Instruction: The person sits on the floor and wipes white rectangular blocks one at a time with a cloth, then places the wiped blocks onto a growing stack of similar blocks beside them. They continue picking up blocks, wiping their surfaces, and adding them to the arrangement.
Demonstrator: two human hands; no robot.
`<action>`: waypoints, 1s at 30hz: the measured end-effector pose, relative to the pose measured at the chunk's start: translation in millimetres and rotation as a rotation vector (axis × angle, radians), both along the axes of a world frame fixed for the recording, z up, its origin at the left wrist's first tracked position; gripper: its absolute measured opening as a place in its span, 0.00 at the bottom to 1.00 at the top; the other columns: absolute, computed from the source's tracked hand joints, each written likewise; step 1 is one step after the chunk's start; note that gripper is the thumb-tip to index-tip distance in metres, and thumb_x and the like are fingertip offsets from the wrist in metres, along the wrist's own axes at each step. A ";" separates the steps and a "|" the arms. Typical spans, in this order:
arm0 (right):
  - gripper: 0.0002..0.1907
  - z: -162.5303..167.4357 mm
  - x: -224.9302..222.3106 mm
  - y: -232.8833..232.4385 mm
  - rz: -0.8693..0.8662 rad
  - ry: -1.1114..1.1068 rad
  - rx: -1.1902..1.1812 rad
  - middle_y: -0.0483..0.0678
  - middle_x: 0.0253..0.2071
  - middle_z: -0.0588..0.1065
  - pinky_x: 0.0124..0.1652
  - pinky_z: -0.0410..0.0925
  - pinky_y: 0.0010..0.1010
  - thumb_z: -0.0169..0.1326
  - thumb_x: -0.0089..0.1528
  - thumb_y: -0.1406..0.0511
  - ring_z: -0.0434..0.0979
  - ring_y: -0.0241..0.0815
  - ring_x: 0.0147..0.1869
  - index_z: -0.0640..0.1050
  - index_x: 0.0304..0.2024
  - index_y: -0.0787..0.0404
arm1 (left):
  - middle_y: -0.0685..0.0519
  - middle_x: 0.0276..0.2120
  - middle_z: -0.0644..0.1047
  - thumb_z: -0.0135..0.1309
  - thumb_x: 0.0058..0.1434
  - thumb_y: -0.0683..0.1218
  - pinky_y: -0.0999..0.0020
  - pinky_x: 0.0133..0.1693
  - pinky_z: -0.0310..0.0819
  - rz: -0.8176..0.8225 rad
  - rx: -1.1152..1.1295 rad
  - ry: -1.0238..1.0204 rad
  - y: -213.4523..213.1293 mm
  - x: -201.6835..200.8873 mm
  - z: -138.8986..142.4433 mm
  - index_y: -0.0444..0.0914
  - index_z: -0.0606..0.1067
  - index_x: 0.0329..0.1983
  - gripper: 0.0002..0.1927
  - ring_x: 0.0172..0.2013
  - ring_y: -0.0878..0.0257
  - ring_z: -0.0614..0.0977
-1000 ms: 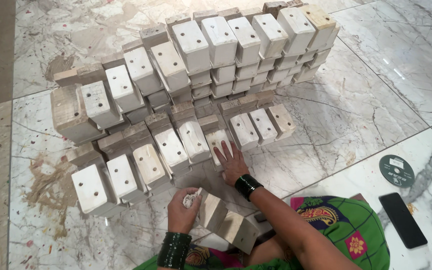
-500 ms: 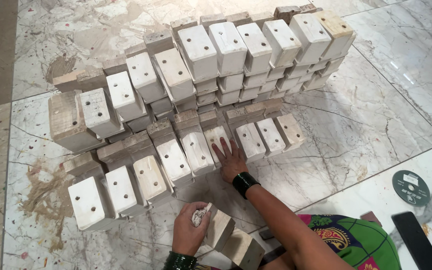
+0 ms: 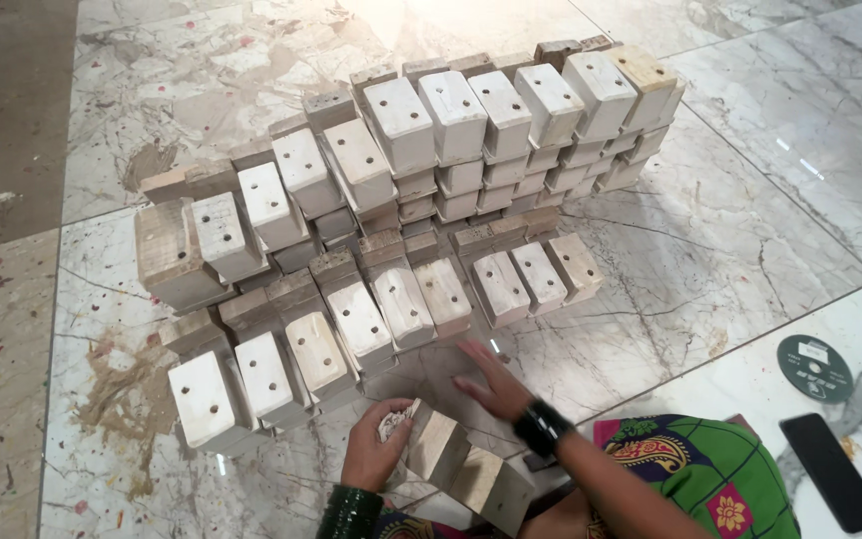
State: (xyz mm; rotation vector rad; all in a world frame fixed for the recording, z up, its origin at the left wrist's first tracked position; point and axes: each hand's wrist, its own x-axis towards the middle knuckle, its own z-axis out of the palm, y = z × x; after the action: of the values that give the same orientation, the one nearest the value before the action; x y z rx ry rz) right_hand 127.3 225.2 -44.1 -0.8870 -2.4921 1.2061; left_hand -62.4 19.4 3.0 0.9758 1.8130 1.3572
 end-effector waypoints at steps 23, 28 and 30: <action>0.51 61.1 69.6 -132.2 0.057 -0.176 0.118 0.51 0.68 0.65 0.55 0.73 0.42 0.67 0.49 0.49 0.76 0.57 0.62 0.61 0.72 0.46 | 0.45 0.57 0.80 0.45 0.57 0.43 0.67 0.60 0.66 -0.020 0.173 -0.396 -23.6 3.9 24.6 0.31 0.76 0.60 0.27 0.57 0.58 0.79; 0.49 45.8 45.9 -121.3 -0.046 0.088 0.369 0.55 0.67 0.64 0.51 0.75 0.44 0.73 0.47 0.52 0.76 0.58 0.60 0.64 0.66 0.52 | 0.39 0.64 0.73 0.44 0.55 0.43 0.59 0.65 0.63 -0.072 0.426 -0.621 -37.5 -0.6 54.2 0.29 0.70 0.65 0.32 0.64 0.52 0.75; 0.50 37.3 29.6 -112.3 -0.059 0.170 0.404 0.56 0.68 0.63 0.52 0.75 0.45 0.73 0.48 0.55 0.75 0.61 0.63 0.63 0.68 0.52 | 0.36 0.65 0.72 0.43 0.55 0.43 0.52 0.62 0.63 -0.125 0.479 -0.756 -42.1 -2.6 61.6 0.28 0.70 0.65 0.33 0.62 0.47 0.74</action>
State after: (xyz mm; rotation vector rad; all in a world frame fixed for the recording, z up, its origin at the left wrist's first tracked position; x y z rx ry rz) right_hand 157.0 112.9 -6.8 -0.7107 -2.4244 0.6877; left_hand -65.1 -22.7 64.6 0.6414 0.8732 1.8021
